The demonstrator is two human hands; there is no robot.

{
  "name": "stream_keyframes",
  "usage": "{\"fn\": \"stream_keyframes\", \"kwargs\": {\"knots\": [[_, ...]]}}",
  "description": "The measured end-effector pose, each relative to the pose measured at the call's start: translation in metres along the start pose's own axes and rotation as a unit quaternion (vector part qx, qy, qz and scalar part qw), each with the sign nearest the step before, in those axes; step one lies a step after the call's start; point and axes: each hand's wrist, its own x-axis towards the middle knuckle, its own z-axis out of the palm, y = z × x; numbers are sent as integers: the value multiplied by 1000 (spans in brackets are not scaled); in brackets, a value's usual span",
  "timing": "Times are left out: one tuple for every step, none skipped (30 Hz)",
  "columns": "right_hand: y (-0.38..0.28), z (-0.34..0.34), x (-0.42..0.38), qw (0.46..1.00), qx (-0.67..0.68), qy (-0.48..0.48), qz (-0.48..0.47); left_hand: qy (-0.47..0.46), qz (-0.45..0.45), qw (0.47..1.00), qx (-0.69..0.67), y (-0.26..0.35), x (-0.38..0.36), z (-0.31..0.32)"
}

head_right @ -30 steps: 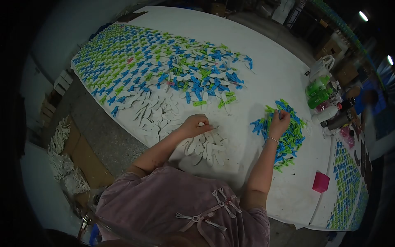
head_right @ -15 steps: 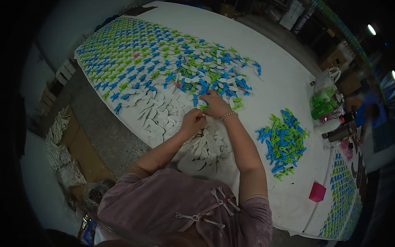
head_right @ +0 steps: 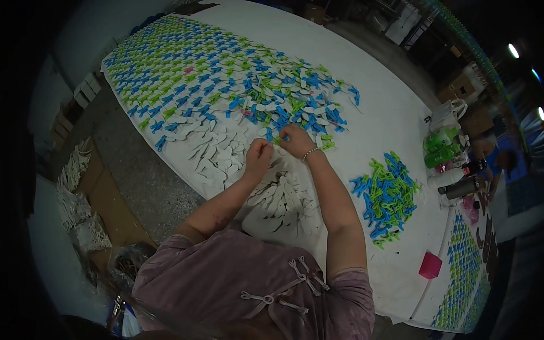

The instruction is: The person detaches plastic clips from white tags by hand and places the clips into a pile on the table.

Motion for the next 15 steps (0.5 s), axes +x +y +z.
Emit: {"fn": "stream_keyframes", "kwargs": {"knots": [[1,4,2,1000,-1,0,-2,4,-21,999,-40,-1,0,0],[2,7,3,1000,17,-5,-6,9,-41,996,-81,-2,0,0],[1,9,4,999,36,-10,-10,10,-40,996,-81,0,1,0],[1,8,3,999,36,-10,-12,26,-34,995,-93,2,1,0],[2,7,0,995,94,0,14,42,-28,993,-105,3,2,0],[3,7,-3,987,152,10,42,41,-28,993,-104,4,2,1],[-6,1,-10,987,153,10,42,58,-19,993,-106,4,3,4],[-14,-6,-18,963,243,14,113,75,-10,991,-107,5,3,5],[-20,-10,-27,926,330,19,183,72,-11,992,-107,9,3,5],[-21,-5,-36,925,331,21,185,30,-16,994,-100,15,3,5],[-21,1,-45,946,293,59,124,-12,-20,995,-93,19,3,6],[-22,6,-53,960,254,96,63,-15,-21,995,-94,20,1,6],[-23,10,-59,960,254,98,66,-51,-44,995,-69,20,0,4],[-25,14,-63,966,227,126,15,-86,-67,993,-44,19,-1,3],[-28,17,-67,967,200,153,-36,-89,-68,993,-44,15,-1,1]]}}
